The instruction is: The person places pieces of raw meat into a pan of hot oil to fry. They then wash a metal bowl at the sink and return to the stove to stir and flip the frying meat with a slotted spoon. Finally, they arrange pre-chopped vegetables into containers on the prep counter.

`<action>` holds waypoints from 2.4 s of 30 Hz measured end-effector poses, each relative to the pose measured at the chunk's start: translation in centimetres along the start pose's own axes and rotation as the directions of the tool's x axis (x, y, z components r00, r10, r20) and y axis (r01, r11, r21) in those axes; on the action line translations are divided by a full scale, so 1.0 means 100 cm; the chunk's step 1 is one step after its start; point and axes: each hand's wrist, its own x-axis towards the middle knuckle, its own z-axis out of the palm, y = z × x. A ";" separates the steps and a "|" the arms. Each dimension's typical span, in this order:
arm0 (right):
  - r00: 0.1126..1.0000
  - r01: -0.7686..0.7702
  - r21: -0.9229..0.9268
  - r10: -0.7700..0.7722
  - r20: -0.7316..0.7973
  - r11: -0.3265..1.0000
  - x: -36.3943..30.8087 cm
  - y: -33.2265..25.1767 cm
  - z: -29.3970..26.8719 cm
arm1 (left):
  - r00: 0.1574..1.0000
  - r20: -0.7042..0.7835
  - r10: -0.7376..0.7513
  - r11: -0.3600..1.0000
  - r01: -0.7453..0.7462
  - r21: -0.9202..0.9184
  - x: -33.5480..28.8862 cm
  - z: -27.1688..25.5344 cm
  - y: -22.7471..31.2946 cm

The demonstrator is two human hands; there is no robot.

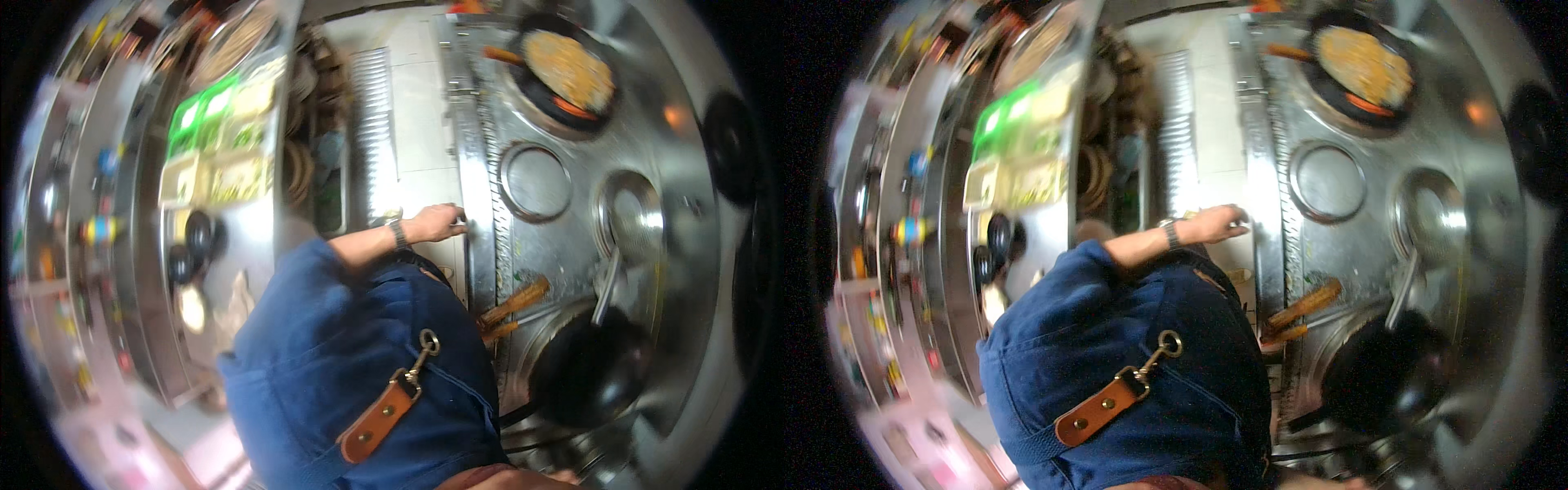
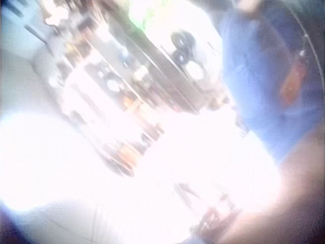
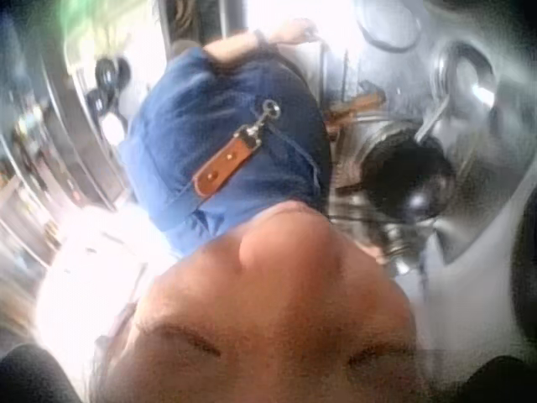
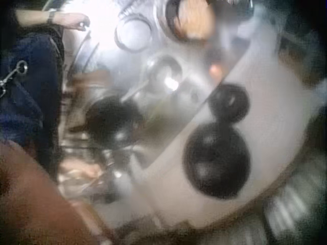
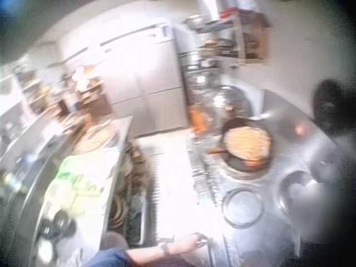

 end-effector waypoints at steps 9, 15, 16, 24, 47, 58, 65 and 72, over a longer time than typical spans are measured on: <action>0.499 -0.666 -0.262 0.678 0.539 0.698 -0.159 0.306 0.250 | 0.954 -0.250 -0.168 0.977 0.126 -0.173 -0.042 0.007 -0.053; 0.242 0.142 -0.949 0.920 0.308 0.281 -0.247 0.439 0.366 | 0.689 -0.526 -0.498 0.842 0.241 -0.483 -0.127 -0.013 -0.098; 0.203 0.188 -0.957 0.945 0.256 0.219 -0.257 0.452 0.374 | 0.587 -0.568 -0.577 0.805 0.294 -0.515 -0.149 -0.013 -0.108; -0.020 0.454 -0.891 1.000 0.014 0.022 -0.312 0.548 0.394 | -0.584 -0.671 -0.457 -0.068 0.775 -0.628 -0.392 0.062 -0.189; -0.693 0.689 -0.663 0.536 -0.483 0.293 -0.677 0.762 0.453 | -0.744 -0.368 -0.557 -0.155 0.529 -0.835 -0.483 0.126 -0.227; -0.934 0.321 -0.246 0.348 0.077 0.915 -0.880 0.899 0.481 | -0.844 -0.175 -0.507 -0.271 0.349 -0.897 -0.457 0.106 -0.212; -0.995 0.042 0.122 0.031 0.091 0.992 -0.943 0.958 0.470 | -0.915 -0.168 -0.367 -0.278 0.280 -0.919 -0.436 0.011 -0.225; -0.993 0.062 0.186 0.042 0.107 0.981 -0.970 0.953 0.482 | -0.784 -0.487 -0.383 0.088 0.495 -0.865 -0.489 -0.061 -0.298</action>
